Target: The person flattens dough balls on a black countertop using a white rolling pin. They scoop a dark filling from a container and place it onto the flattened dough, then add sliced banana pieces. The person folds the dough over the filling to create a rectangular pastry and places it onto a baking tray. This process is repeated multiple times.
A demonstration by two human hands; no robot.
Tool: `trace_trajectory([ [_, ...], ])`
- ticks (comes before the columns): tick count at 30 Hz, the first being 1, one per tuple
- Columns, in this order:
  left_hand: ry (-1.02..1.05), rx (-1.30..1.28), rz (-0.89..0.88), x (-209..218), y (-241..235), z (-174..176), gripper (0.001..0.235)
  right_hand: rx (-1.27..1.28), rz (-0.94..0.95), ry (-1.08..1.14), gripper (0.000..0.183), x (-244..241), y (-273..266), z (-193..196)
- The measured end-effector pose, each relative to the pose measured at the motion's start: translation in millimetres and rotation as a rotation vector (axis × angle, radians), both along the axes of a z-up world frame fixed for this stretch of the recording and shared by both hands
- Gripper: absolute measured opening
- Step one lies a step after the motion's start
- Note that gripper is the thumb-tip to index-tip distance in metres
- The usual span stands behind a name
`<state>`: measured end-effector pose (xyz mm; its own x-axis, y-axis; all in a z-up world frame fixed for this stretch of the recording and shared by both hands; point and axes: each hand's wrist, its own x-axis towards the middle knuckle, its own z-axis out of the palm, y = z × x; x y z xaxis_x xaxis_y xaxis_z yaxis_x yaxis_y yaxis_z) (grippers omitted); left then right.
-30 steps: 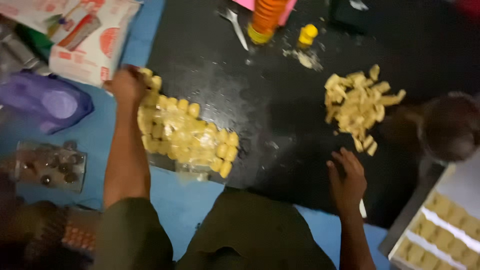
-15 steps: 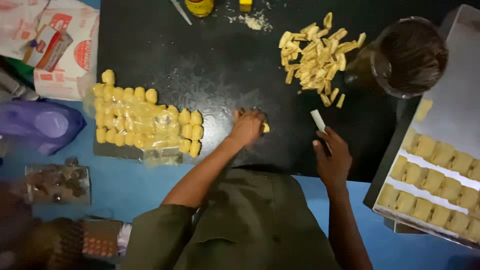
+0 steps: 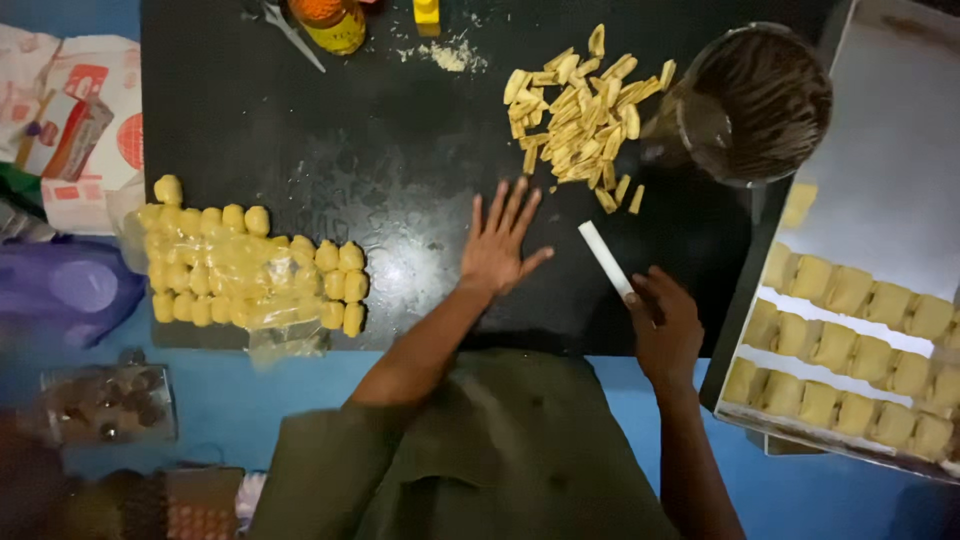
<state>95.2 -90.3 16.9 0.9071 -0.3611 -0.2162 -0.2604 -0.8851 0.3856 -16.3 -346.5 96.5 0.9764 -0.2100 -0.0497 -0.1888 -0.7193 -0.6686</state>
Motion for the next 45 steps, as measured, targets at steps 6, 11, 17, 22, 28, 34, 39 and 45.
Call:
trace_trajectory([
  [6,-0.033,0.016,-0.021,-8.4,0.6,-7.5,0.103,-0.032,0.031,-0.051,0.028,-0.1,-7.9,-40.5],
  [11,-0.157,-0.343,0.182,-26.4,21.1,32.9,0.1,-0.155,0.111,-0.212,0.034,-7.6,-18.1,-72.8],
  [17,0.043,-0.112,0.057,-56.4,20.8,19.8,0.115,-0.321,0.139,-0.175,0.046,-10.8,-12.6,-82.4],
  [22,0.081,-0.084,0.051,-68.2,33.8,16.0,0.107,-0.415,0.173,-0.098,0.028,3.3,-13.5,-110.5],
  [28,-0.213,-0.164,0.271,-70.6,67.8,26.3,0.086,-0.295,0.473,-0.299,0.031,42.6,52.1,-115.8],
  [34,-0.077,-0.066,0.154,-71.0,69.1,-14.3,0.074,-0.374,0.792,-0.172,0.053,68.6,111.9,-86.3],
  [39,-0.043,0.063,0.171,-5.3,75.2,-7.9,0.072,-0.568,0.793,-0.09,0.073,127.0,131.4,-85.7],
  [45,-0.121,0.053,0.192,-18.7,75.2,-17.7,0.07,-0.564,0.744,-0.2,0.076,116.0,134.3,-78.8],
])
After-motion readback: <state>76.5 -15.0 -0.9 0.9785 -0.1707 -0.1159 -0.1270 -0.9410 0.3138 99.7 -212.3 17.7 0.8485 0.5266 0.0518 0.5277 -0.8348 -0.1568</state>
